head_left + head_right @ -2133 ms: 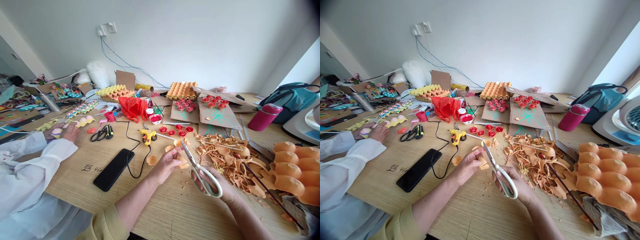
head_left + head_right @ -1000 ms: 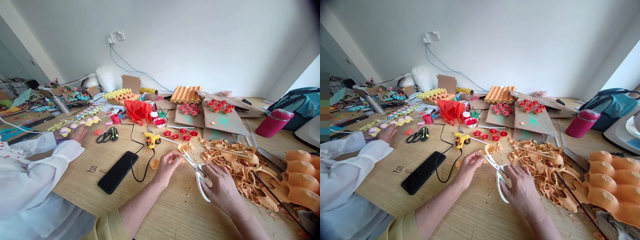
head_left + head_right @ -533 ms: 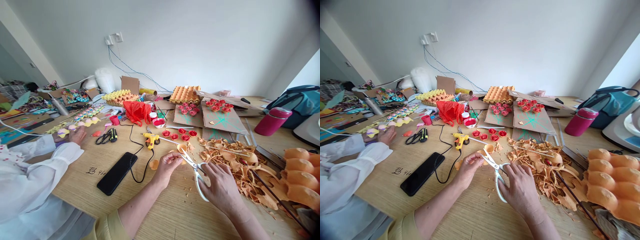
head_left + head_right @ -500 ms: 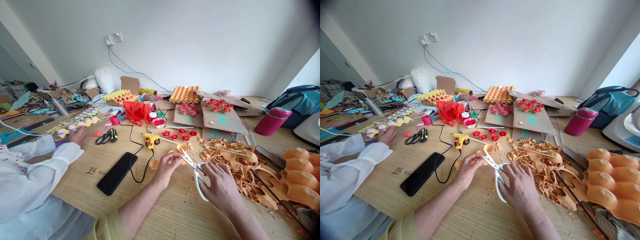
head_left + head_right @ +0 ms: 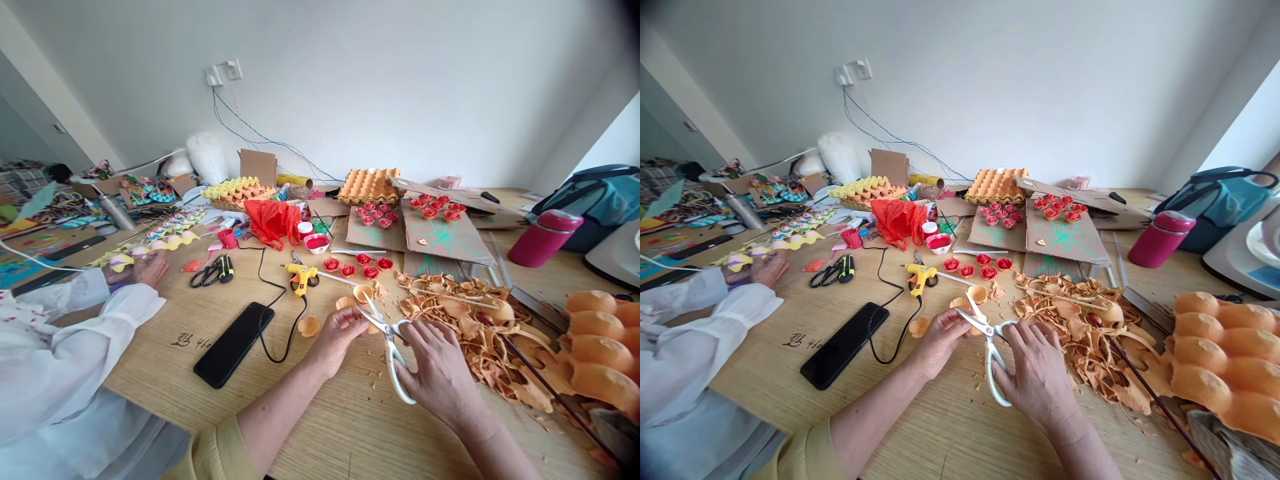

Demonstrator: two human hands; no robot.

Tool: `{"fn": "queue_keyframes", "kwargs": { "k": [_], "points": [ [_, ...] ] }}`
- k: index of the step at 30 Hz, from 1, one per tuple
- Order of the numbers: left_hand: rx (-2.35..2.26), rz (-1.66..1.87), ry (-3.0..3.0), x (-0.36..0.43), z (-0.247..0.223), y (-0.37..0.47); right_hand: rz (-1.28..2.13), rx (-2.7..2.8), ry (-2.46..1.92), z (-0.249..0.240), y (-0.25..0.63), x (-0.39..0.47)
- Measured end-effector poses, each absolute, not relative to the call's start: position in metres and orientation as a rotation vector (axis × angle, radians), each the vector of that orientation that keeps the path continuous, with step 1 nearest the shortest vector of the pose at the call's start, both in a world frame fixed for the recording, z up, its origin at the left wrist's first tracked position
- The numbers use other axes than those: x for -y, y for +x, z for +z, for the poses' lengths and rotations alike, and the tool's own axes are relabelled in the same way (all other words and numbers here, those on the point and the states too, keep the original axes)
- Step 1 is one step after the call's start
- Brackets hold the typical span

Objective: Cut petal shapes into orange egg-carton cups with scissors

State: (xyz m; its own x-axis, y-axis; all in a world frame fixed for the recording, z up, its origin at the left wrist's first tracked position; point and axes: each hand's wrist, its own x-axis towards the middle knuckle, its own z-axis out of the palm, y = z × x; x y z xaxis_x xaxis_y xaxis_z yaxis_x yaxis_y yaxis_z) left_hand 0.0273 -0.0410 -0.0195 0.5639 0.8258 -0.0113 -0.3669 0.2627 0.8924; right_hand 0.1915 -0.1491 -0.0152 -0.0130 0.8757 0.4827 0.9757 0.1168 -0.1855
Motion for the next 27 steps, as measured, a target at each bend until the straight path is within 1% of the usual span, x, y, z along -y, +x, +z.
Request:
{"fn": "queue_keyframes", "kwargs": {
  "k": [9, 27],
  "points": [
    [-0.469, 0.814, 1.042, 0.045, -0.012, 0.026, -0.297, 1.958, -1.705, -0.013, 0.191, 0.149],
    [-0.439, 0.781, 1.065, 0.043, -0.008, 0.023, -0.181, 1.986, -1.594, -0.010, 0.192, 0.151]
  ]
}}
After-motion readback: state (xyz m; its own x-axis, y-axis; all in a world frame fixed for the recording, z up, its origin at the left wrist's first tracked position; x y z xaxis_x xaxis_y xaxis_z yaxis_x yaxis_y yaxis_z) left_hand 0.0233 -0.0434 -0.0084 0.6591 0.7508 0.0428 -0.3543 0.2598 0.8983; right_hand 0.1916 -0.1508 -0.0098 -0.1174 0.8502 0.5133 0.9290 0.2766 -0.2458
